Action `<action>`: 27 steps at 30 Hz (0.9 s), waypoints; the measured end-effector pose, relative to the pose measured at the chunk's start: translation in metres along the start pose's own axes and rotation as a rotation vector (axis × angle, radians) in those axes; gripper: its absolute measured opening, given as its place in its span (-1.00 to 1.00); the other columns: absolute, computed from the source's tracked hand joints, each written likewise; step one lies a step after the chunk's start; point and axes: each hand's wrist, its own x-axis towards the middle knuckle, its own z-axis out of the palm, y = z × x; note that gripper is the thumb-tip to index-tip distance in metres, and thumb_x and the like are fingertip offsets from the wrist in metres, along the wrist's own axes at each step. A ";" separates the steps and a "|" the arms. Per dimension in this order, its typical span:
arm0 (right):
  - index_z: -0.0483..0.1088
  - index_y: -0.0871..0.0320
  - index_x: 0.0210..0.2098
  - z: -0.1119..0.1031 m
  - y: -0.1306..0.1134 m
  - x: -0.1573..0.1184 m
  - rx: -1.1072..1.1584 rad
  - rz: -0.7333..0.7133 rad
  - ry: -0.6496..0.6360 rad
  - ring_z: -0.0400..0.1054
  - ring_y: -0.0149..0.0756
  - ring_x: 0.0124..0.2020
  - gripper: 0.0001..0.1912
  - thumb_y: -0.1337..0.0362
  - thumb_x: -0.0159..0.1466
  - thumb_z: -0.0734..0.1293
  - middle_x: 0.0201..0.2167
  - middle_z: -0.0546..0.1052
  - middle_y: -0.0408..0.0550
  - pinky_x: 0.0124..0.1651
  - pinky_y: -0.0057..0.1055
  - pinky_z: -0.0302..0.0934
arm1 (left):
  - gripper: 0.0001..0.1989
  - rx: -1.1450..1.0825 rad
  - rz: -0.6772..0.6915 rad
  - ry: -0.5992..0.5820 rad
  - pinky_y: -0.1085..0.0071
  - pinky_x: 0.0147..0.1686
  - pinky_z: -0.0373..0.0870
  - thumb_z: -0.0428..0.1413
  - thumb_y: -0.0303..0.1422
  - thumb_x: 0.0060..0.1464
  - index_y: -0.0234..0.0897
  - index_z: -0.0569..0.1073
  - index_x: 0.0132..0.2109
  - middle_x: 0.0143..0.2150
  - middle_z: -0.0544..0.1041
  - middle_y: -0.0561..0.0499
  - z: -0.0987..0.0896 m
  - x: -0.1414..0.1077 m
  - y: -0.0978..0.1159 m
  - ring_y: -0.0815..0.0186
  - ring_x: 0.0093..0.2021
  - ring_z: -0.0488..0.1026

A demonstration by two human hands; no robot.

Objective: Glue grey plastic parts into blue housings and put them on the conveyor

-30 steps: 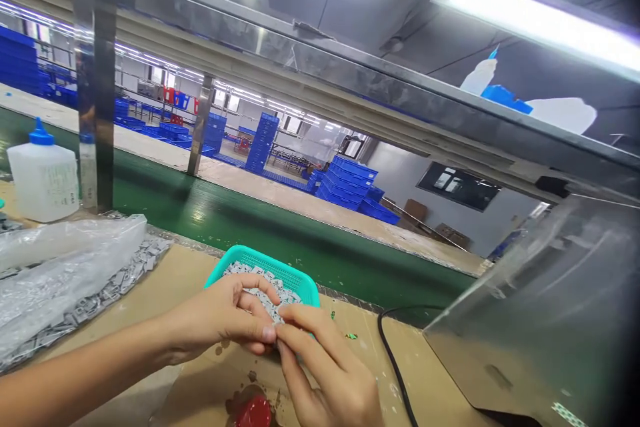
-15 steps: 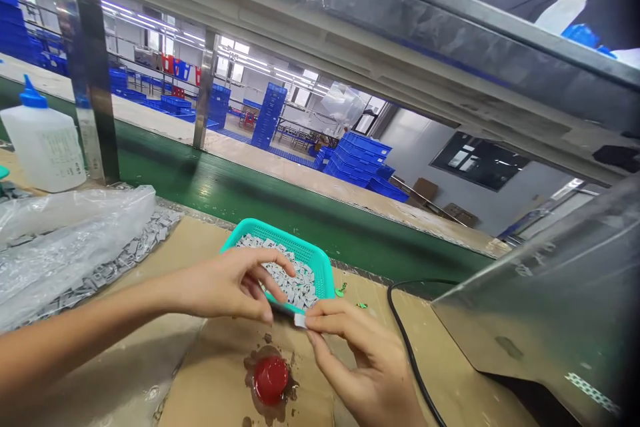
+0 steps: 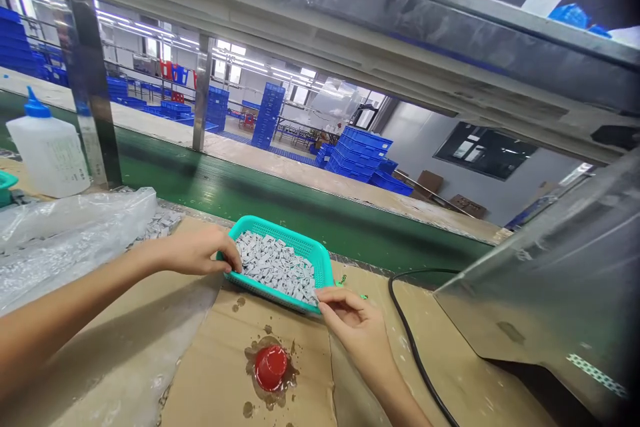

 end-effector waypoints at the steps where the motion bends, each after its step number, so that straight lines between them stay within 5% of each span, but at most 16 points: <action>1: 0.45 0.16 -0.54 0.000 0.000 0.000 0.013 -0.002 0.006 0.38 -0.28 -0.34 -0.96 0.36 -0.01 0.34 -0.47 0.49 -0.03 -0.22 -0.39 0.32 | -0.76 -0.036 -0.002 0.003 0.51 -0.23 0.29 -0.02 -0.48 -0.01 -0.25 0.50 -0.24 -0.25 0.55 0.02 0.000 0.000 -0.001 0.35 -0.25 0.43; 13: 0.46 0.19 -0.56 -0.007 0.008 0.003 0.092 -0.038 0.026 0.42 -0.22 -0.32 -0.93 0.30 -0.03 0.38 -0.47 0.52 0.02 -0.22 -0.36 0.34 | -0.73 -0.241 -0.042 0.007 0.50 -0.29 0.32 0.03 -0.46 -0.10 -0.25 0.44 -0.18 -0.30 0.53 0.02 0.006 -0.001 -0.006 0.35 -0.30 0.43; 16: 0.45 0.19 -0.56 -0.007 0.005 0.005 0.057 -0.035 0.002 0.41 -0.24 -0.33 -0.94 0.33 -0.02 0.36 -0.47 0.51 0.02 -0.24 -0.37 0.34 | -0.67 -0.163 -0.062 0.103 0.48 -0.30 0.31 0.00 -0.44 -0.07 -0.22 0.39 -0.09 -0.18 0.49 0.01 0.001 0.002 -0.007 0.33 -0.26 0.41; 19: 0.44 0.20 -0.53 -0.001 0.001 0.018 -0.005 -0.044 -0.021 0.40 -0.26 -0.38 -0.95 0.34 -0.01 0.33 -0.48 0.50 -0.01 -0.29 -0.39 0.34 | -0.61 -0.018 -0.077 0.198 0.38 -0.14 0.27 -0.06 -0.43 -0.01 -0.20 0.30 0.02 0.00 0.39 -0.04 0.004 0.020 -0.009 0.24 -0.06 0.33; 22: 0.43 0.20 -0.52 0.010 -0.001 0.037 -0.035 -0.077 -0.044 0.38 -0.28 -0.40 -0.95 0.36 0.00 0.32 -0.48 0.49 -0.04 -0.28 -0.37 0.32 | -0.52 0.087 0.007 0.145 0.27 0.02 0.15 -0.02 -0.39 -0.03 -0.20 0.23 0.09 0.11 0.28 -0.09 0.020 0.048 -0.012 0.15 0.08 0.20; 27: 0.43 0.21 -0.52 0.023 0.005 0.051 -0.057 -0.090 -0.063 0.38 -0.28 -0.41 -0.93 0.38 0.01 0.30 -0.48 0.49 -0.02 -0.30 -0.36 0.31 | -0.61 0.121 0.035 0.135 0.16 -0.01 0.15 -0.02 -0.33 0.00 -0.20 0.32 0.02 0.05 0.32 -0.15 0.045 0.077 -0.017 0.07 0.04 0.22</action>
